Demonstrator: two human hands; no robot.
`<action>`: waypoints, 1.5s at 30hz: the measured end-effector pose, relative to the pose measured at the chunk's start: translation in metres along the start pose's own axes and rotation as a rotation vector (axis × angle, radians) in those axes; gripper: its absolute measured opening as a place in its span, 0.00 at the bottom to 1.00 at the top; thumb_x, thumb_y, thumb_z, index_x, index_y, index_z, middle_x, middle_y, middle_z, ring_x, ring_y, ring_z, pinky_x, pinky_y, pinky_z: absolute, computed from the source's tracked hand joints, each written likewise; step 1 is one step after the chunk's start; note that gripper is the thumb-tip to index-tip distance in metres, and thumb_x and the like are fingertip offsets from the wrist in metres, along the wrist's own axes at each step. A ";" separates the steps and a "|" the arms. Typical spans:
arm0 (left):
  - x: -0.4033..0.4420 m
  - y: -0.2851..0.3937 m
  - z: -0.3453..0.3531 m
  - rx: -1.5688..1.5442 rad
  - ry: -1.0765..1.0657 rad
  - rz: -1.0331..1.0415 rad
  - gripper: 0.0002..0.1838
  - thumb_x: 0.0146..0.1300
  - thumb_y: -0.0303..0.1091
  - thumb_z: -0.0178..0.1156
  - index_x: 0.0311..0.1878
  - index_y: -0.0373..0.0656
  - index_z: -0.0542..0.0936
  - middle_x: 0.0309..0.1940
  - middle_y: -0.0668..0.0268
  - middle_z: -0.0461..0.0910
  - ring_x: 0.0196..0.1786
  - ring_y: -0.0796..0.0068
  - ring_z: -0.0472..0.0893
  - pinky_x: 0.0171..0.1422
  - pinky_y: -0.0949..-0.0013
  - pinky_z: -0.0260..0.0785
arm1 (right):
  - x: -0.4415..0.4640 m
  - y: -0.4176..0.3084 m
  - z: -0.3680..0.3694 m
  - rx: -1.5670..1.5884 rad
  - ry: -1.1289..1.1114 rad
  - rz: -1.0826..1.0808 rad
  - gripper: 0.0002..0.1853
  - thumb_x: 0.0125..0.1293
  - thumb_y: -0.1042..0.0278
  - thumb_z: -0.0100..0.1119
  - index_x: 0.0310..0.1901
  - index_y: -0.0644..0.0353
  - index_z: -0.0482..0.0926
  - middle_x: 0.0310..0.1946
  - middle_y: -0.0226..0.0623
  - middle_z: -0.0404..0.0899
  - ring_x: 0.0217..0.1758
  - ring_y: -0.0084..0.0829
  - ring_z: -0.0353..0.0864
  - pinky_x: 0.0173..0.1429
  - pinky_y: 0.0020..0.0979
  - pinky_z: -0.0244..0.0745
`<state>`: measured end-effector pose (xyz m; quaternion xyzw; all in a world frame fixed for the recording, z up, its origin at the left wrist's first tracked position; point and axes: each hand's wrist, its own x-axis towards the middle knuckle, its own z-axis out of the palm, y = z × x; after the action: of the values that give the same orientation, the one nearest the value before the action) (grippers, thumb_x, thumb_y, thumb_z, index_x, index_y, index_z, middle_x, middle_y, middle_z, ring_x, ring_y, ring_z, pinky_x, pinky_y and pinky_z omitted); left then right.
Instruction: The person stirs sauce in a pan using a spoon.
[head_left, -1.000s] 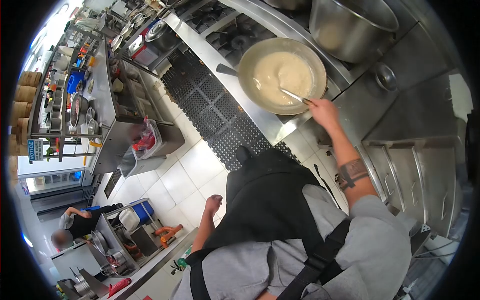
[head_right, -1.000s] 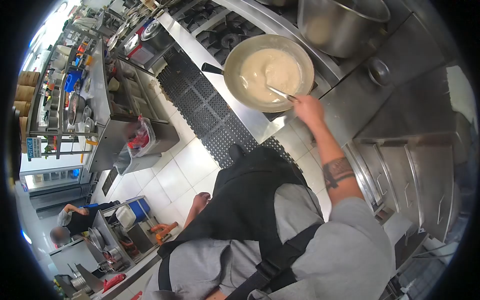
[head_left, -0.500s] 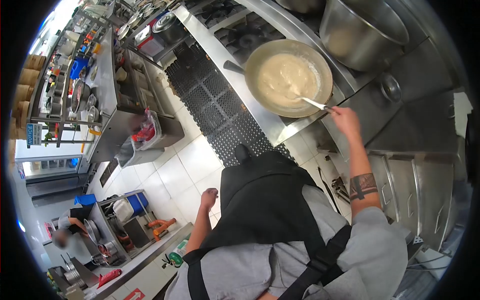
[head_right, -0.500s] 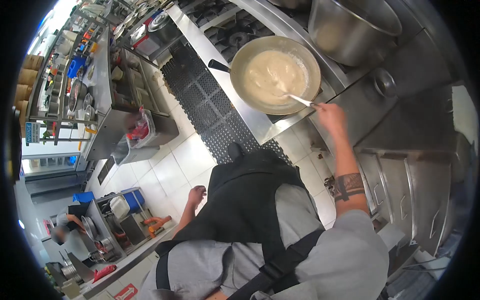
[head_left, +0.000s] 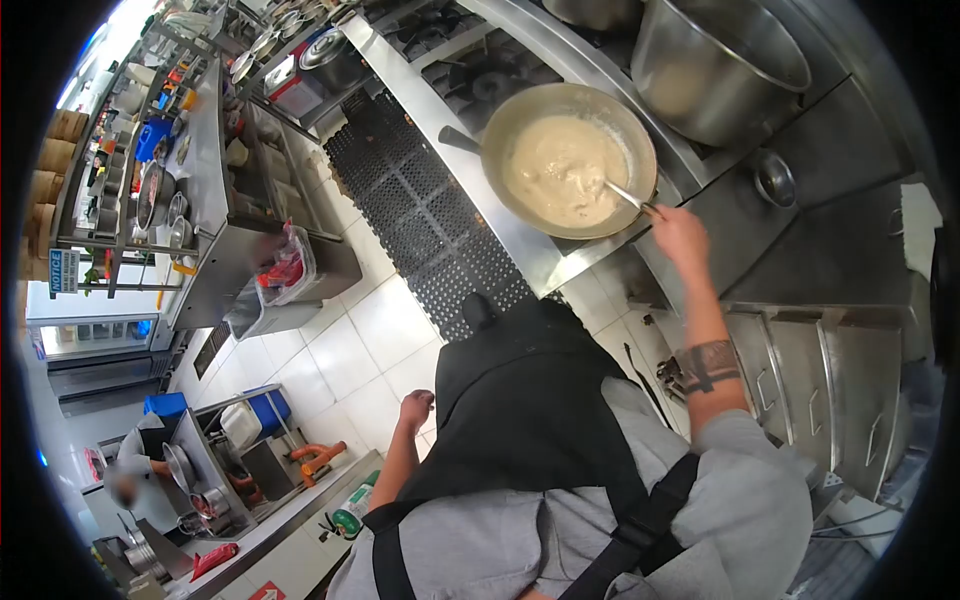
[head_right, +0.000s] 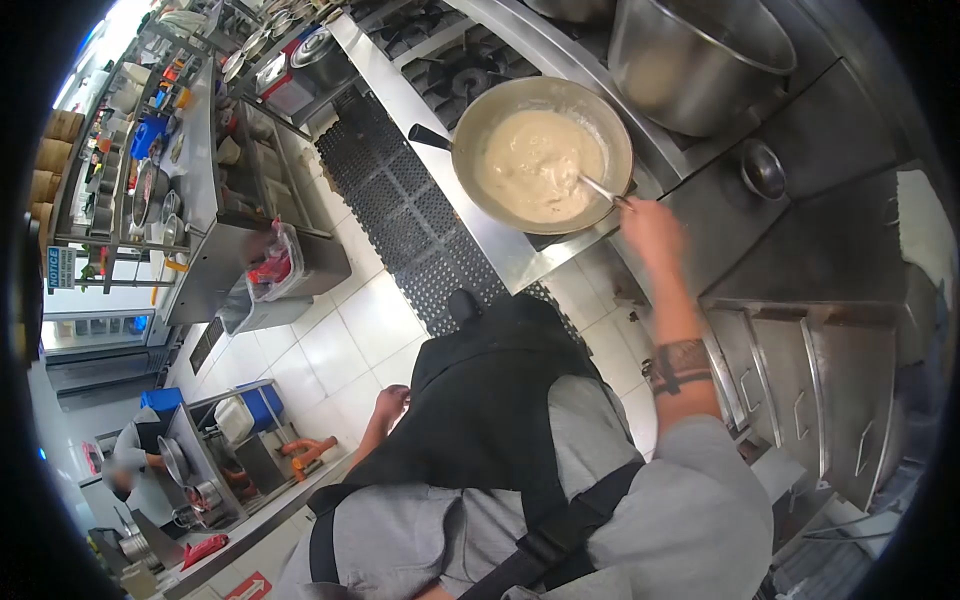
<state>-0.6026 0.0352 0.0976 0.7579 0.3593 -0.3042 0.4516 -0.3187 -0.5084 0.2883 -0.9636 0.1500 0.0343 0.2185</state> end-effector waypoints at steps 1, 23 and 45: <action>-0.002 0.002 0.002 -0.003 -0.001 0.006 0.14 0.61 0.31 0.56 0.45 0.30 0.79 0.36 0.58 0.83 0.32 0.71 0.81 0.38 0.68 0.73 | 0.003 -0.011 0.022 -0.002 0.006 -0.002 0.12 0.62 0.58 0.52 0.39 0.49 0.83 0.33 0.45 0.82 0.39 0.49 0.81 0.43 0.47 0.76; -0.002 0.010 -0.009 -0.033 0.024 0.019 0.15 0.61 0.31 0.55 0.46 0.30 0.79 0.36 0.58 0.83 0.33 0.71 0.80 0.40 0.68 0.73 | 0.016 0.000 0.018 -0.021 -0.188 0.056 0.13 0.59 0.58 0.52 0.40 0.49 0.85 0.39 0.45 0.82 0.43 0.48 0.81 0.48 0.45 0.75; 0.012 0.010 -0.005 -0.033 0.048 0.042 0.15 0.60 0.34 0.56 0.45 0.32 0.80 0.37 0.58 0.83 0.34 0.70 0.82 0.44 0.69 0.74 | -0.004 0.007 -0.008 -0.005 -0.100 0.011 0.12 0.60 0.61 0.51 0.39 0.49 0.84 0.37 0.47 0.82 0.41 0.49 0.81 0.45 0.46 0.76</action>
<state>-0.5869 0.0400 0.0950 0.7649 0.3590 -0.2704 0.4614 -0.3248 -0.5166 0.2937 -0.9604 0.1442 0.0842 0.2232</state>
